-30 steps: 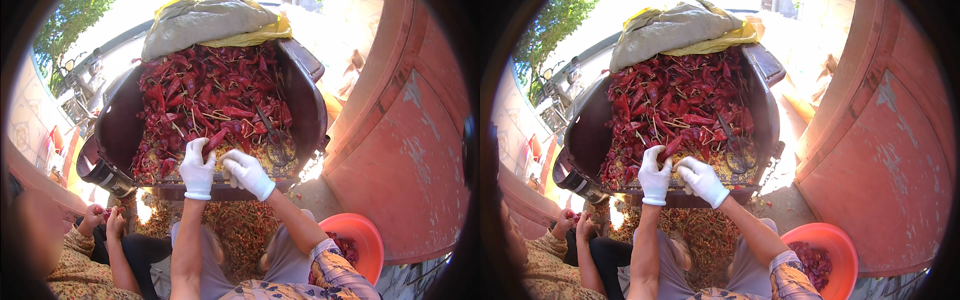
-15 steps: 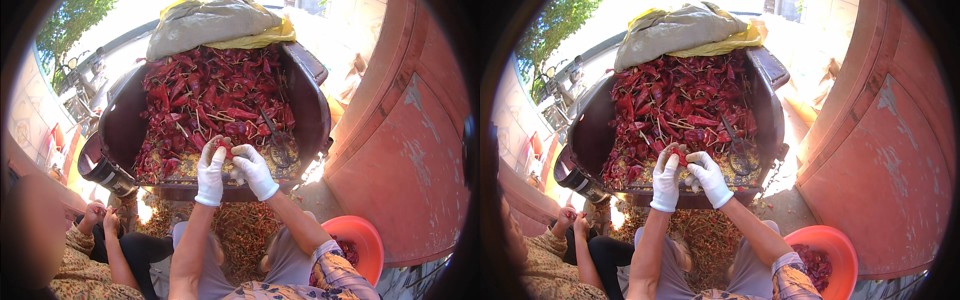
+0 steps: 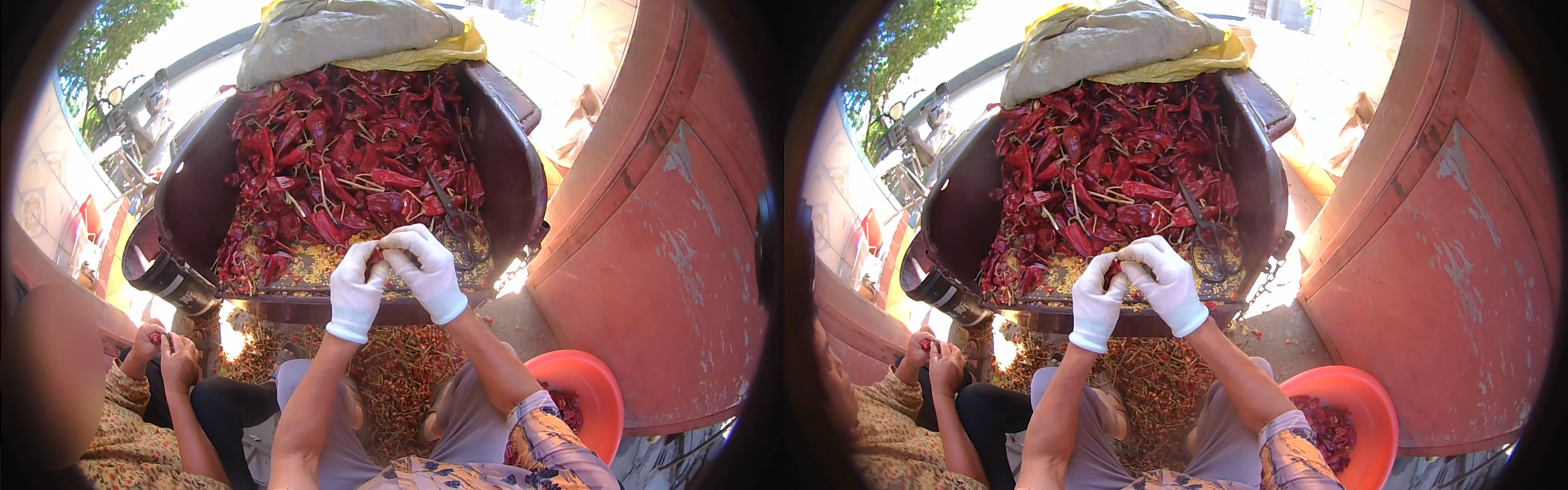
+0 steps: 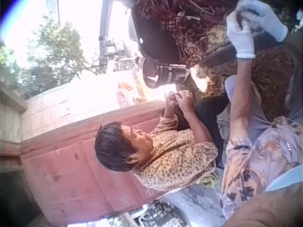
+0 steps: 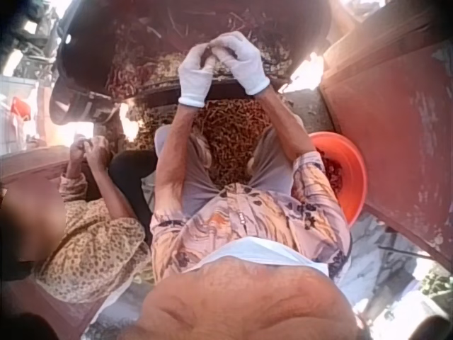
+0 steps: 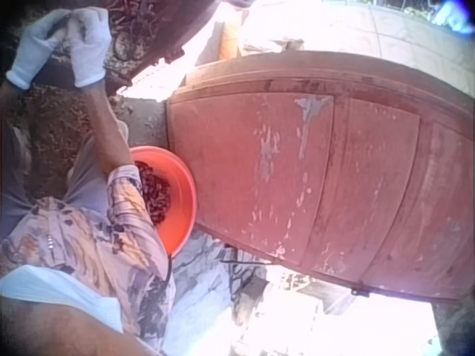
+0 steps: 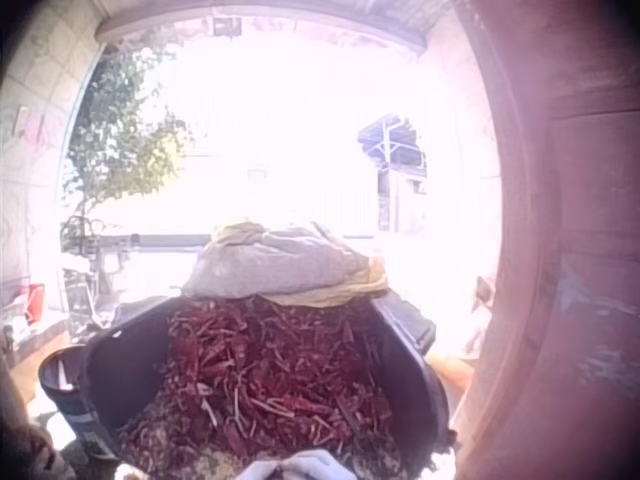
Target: The person sorts and trims dried red chili peppers from a large bin into a plastic bowl using shears.
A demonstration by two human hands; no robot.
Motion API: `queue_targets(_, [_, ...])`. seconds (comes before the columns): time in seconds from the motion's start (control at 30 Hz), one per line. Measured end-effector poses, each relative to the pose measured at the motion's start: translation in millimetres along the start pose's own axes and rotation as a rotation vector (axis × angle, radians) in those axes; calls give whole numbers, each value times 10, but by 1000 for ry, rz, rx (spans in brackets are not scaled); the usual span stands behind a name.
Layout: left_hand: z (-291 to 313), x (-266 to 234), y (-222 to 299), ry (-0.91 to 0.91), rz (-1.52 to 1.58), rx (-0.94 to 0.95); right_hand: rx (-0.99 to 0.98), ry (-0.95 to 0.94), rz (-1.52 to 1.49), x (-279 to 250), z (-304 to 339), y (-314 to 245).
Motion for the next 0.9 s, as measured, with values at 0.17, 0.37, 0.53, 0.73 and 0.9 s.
queue_targets(0.17, [25,53,-91,-165,66,-47,545,110,-337,-1,66,41])
queue_targets(0.37, [8,-21,-78,-195,96,25,751,125,-745,27,126,137])
queue_targets(0.53, [19,-60,-102,-329,283,-208,859,172,-1210,57,174,240])
queue_targets(0.73, [-35,-71,-111,-427,364,-258,869,215,-1338,98,230,340])
queue_targets(0.9, [10,-113,-80,-394,453,-328,685,301,-742,-259,56,510])
Point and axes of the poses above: each hand's wrist, its own z-axis away from the middle knuckle, its own x-axis out of the palm, y = z × x, the point moved 3 cm from there along -z, towards the middle knuckle, and after that the axes turned 9 degrees about -z, right-handed, at the moved point
